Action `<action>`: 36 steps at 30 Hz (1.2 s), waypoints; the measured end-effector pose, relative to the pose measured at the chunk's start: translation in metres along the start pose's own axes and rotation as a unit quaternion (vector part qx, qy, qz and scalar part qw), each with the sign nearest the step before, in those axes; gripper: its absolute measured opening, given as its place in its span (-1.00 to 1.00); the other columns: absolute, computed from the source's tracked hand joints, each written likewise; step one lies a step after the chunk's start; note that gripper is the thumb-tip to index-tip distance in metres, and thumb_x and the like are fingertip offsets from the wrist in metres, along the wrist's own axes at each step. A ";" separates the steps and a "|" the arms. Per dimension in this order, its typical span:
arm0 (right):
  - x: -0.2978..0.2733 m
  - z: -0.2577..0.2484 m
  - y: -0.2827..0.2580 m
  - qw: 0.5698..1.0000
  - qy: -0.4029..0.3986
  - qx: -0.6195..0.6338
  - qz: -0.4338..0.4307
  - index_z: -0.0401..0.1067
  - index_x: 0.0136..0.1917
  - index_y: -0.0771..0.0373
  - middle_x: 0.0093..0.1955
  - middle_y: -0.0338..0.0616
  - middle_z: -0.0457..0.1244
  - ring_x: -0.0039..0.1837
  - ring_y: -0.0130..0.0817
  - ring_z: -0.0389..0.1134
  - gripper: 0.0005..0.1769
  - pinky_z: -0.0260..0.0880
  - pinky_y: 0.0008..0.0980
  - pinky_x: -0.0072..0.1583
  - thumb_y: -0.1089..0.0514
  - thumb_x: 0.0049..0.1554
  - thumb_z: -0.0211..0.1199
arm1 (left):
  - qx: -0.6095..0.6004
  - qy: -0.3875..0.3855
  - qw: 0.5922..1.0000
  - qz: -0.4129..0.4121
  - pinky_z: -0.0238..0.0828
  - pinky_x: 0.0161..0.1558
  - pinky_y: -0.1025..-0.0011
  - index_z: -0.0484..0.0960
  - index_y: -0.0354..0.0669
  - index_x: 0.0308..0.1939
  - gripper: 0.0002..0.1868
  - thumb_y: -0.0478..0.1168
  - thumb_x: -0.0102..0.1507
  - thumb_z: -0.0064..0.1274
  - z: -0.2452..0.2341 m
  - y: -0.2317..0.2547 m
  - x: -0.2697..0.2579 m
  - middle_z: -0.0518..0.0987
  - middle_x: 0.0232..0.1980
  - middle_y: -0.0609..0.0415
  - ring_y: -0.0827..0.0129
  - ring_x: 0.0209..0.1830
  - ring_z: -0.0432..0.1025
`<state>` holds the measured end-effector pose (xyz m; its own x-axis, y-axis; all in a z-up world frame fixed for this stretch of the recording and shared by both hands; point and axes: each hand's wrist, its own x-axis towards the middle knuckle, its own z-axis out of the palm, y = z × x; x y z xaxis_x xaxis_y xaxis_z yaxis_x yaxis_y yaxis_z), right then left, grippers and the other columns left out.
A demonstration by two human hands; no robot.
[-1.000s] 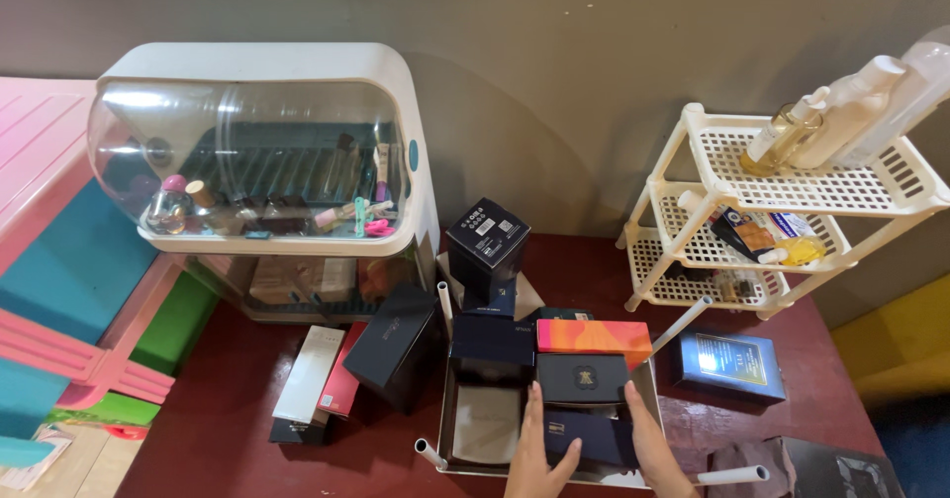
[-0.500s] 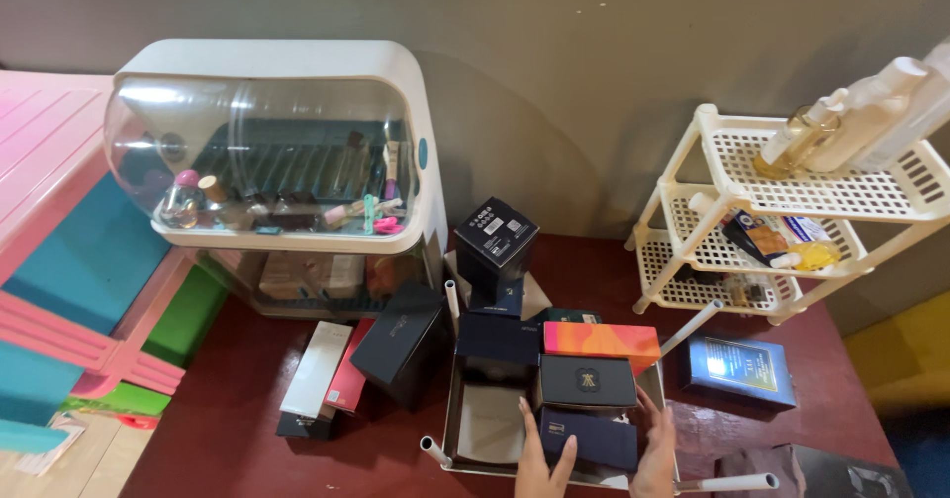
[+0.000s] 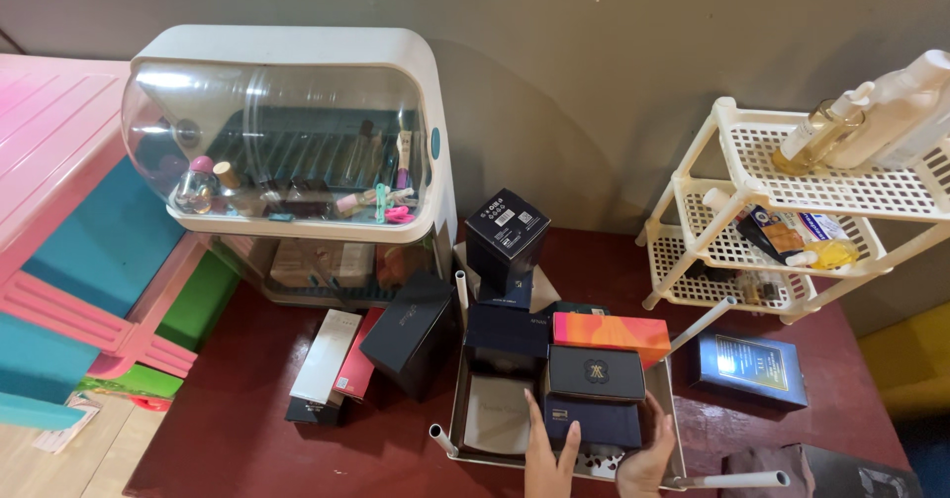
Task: The person assembles a white plastic shelf by inserting vertical poles into the tray base. They then place several cosmetic boxes onto the assembled shelf and adjust their positions.
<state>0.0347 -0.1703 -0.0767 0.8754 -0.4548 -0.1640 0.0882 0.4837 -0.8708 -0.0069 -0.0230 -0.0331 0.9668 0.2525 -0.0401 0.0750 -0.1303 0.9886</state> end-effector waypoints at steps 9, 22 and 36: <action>0.010 -0.013 0.034 0.999 0.036 0.023 -0.003 0.27 0.38 0.39 0.30 0.06 0.25 0.34 -0.16 0.27 -0.41 0.24 -0.16 0.37 -0.10 0.41 -0.27 | 0.033 -0.149 0.986 -0.063 0.02 0.52 0.18 -0.44 -0.20 0.59 0.18 0.20 0.27 0.07 -0.023 -0.013 0.009 -0.19 0.64 -0.35 -0.06 0.63 -0.11; -0.036 0.077 -0.114 0.864 -0.111 -0.289 -0.397 0.28 0.37 0.43 0.58 0.31 0.06 0.59 0.08 0.12 -0.56 0.11 -0.13 0.55 0.21 0.33 -0.19 | 0.279 -0.079 0.901 0.323 0.08 0.51 0.01 0.30 -0.32 0.51 -0.40 -0.17 0.43 0.04 -0.088 0.089 0.001 0.18 0.60 -0.34 -0.22 0.59 0.11; -0.069 0.145 -0.115 0.794 -0.136 -0.396 -0.441 0.34 0.33 0.34 0.59 0.21 0.10 0.62 0.07 0.13 -0.58 0.15 -0.13 0.54 0.30 0.19 0.20 | 0.461 0.205 0.853 0.134 0.13 0.42 0.03 0.54 -0.09 0.25 -0.44 -0.39 0.13 -0.02 -0.274 0.120 0.038 0.49 0.37 0.09 -0.06 0.36 0.35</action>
<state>0.0329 -0.0856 0.1021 0.7191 -0.1240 0.6838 0.4920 -0.6040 -0.6270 -0.0281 0.2341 0.1233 0.8265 0.3848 0.4110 0.2079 -0.8870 0.4124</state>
